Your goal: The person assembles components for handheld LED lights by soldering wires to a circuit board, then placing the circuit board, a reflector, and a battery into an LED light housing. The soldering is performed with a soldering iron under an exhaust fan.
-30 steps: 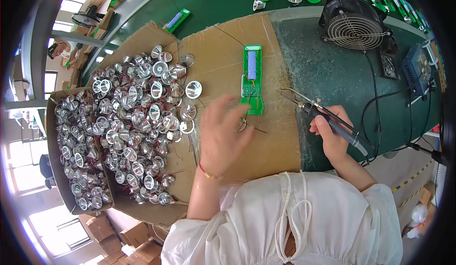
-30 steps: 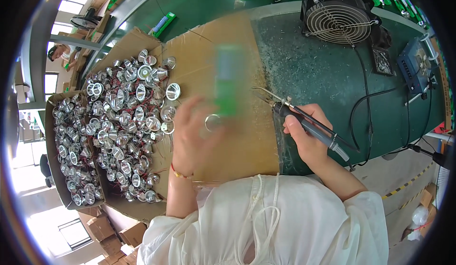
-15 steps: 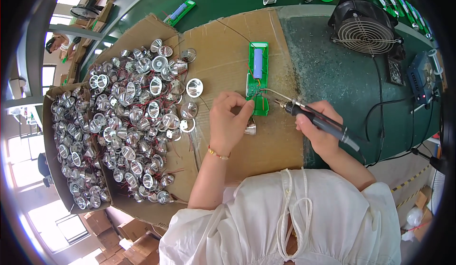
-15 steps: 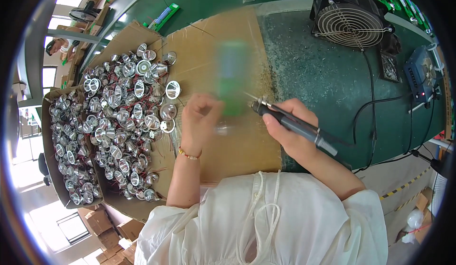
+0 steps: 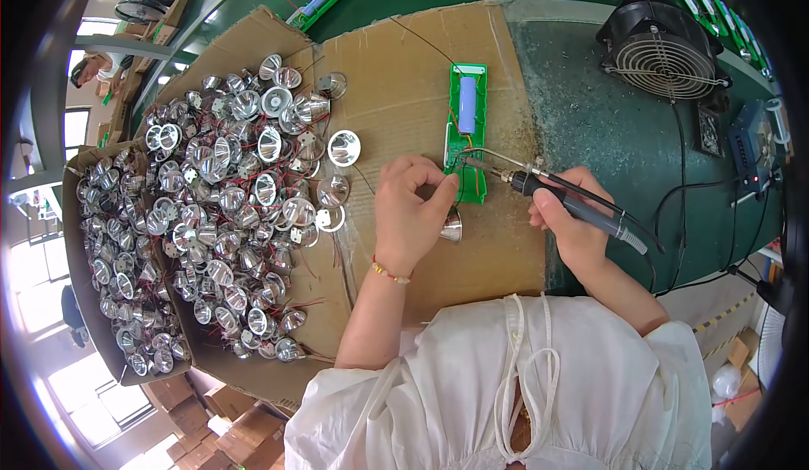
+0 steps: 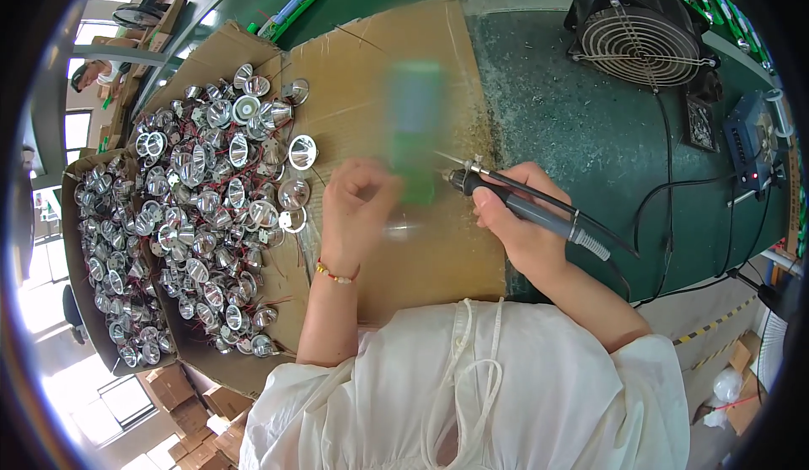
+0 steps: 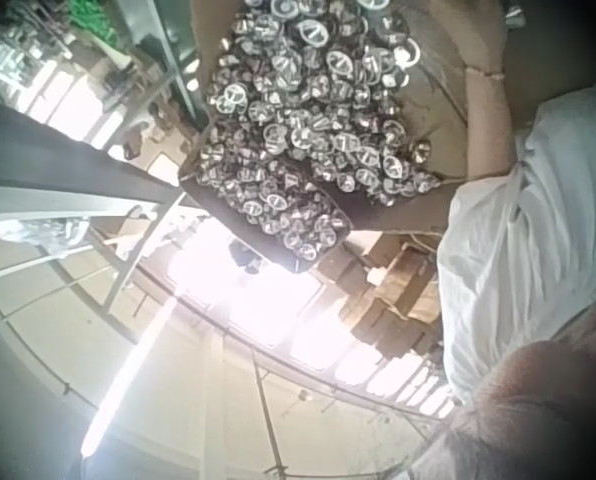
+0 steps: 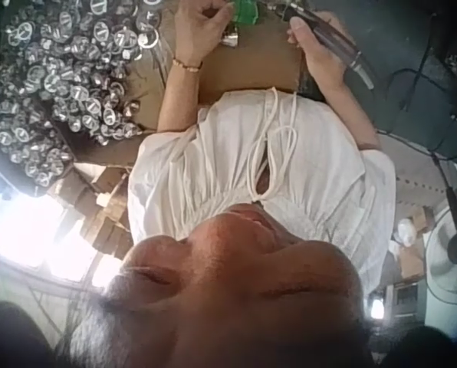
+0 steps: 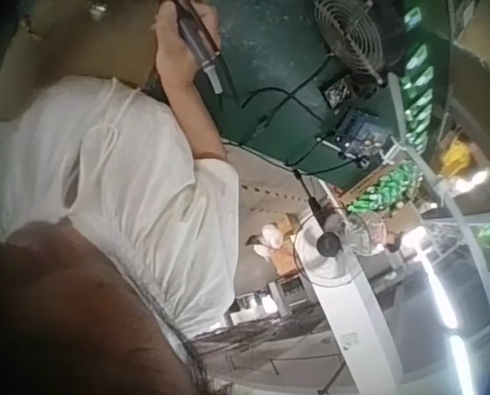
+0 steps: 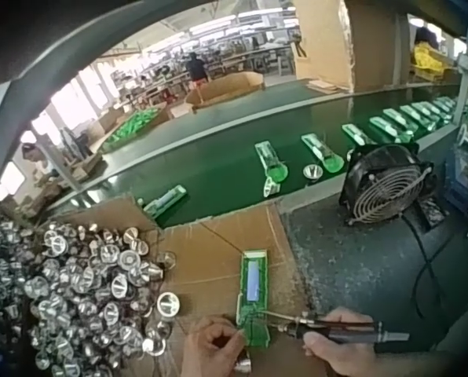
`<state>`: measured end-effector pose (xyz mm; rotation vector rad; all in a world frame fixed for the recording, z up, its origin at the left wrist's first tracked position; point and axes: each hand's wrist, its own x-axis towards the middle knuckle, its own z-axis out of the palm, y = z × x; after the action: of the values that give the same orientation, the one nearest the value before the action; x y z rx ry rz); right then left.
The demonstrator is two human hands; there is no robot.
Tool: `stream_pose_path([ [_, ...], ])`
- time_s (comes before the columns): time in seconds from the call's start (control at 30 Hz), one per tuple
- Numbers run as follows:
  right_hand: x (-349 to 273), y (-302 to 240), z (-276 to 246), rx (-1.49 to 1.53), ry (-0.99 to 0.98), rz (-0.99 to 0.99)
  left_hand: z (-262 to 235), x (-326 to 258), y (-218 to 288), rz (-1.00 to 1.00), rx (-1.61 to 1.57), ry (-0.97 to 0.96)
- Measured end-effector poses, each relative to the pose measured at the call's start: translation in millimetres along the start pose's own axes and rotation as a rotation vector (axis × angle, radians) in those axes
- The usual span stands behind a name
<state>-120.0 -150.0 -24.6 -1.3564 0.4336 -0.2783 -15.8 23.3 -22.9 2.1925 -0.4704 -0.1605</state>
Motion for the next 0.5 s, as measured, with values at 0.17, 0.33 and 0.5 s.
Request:
stream_pose_path([
  [0.17,-5.3,-4.5,-10.9,0.05,0.057,-0.073,-0.6,-0.4,0.0,-0.014,-0.018,0.002],
  [0.33,-12.7,-4.9,-23.4,0.027,0.097,-0.09,-0.3,0.1,2.1,-0.024,-0.019,-0.004],
  [0.5,-14.8,0.0,-26.6,0.061,0.066,-0.045,-0.1,-1.0,1.6,-0.03,0.016,-0.009],
])
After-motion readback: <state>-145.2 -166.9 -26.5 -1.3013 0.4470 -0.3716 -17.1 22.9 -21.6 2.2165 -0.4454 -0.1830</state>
